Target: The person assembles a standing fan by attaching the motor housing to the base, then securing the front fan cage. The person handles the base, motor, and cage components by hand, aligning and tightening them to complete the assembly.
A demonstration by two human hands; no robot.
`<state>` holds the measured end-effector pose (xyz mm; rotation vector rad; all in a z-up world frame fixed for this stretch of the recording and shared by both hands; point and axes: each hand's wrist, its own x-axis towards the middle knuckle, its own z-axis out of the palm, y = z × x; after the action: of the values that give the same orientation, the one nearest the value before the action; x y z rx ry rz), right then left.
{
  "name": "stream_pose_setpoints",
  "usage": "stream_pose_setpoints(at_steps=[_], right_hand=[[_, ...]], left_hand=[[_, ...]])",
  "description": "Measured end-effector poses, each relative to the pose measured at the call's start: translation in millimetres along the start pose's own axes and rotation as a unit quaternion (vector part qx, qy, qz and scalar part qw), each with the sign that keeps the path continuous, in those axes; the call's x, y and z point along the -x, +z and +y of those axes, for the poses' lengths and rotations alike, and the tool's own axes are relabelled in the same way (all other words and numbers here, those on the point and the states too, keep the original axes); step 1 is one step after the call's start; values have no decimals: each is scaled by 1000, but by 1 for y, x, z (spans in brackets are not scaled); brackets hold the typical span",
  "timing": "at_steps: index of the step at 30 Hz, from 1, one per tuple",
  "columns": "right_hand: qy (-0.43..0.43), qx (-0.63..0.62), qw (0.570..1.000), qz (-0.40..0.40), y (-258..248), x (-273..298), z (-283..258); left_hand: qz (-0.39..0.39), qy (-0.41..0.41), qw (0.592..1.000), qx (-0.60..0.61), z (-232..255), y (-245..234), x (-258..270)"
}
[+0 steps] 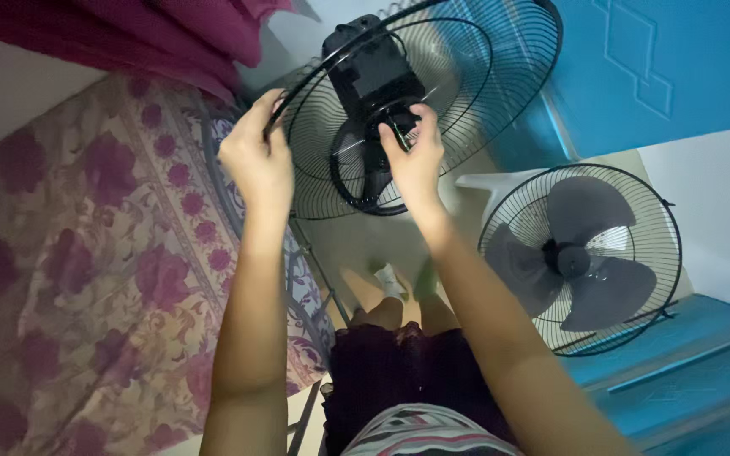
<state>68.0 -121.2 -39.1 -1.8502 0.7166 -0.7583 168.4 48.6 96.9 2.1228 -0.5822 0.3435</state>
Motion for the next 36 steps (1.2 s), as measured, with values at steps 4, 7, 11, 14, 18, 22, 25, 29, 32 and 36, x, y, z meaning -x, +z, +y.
stream_pose_setpoints(at_steps=[4,7,11,14,18,22,25,29,32,36], right_hand=[[-31,11,999,11,1,3,-1],[16,-10,1000,-8,2,0,-1],[-9,3,1000,13,1,5,5],[-43,-12,998,42,2,6,6],[-18,28,998,52,-1,18,2],[-92,41,994,35,-12,30,-2],[-76,0,997,31,-22,38,-2],[-71,-33,997,3,-31,43,5],[17,-99,995,-23,-34,41,4],[-69,-84,993,-35,-39,26,-7]], left_hand=[[25,-28,999,-7,-18,-1,15],[57,-57,995,57,-28,5,24],[58,-52,994,71,-35,10,32],[22,-9,997,79,-33,6,28],[-7,6,997,73,-28,0,22],[2,-7,997,75,-31,0,23],[13,-22,996,85,-38,-1,31],[20,-58,992,114,-51,4,38],[49,-61,987,142,-57,8,42],[63,-63,988,123,-59,12,43]])
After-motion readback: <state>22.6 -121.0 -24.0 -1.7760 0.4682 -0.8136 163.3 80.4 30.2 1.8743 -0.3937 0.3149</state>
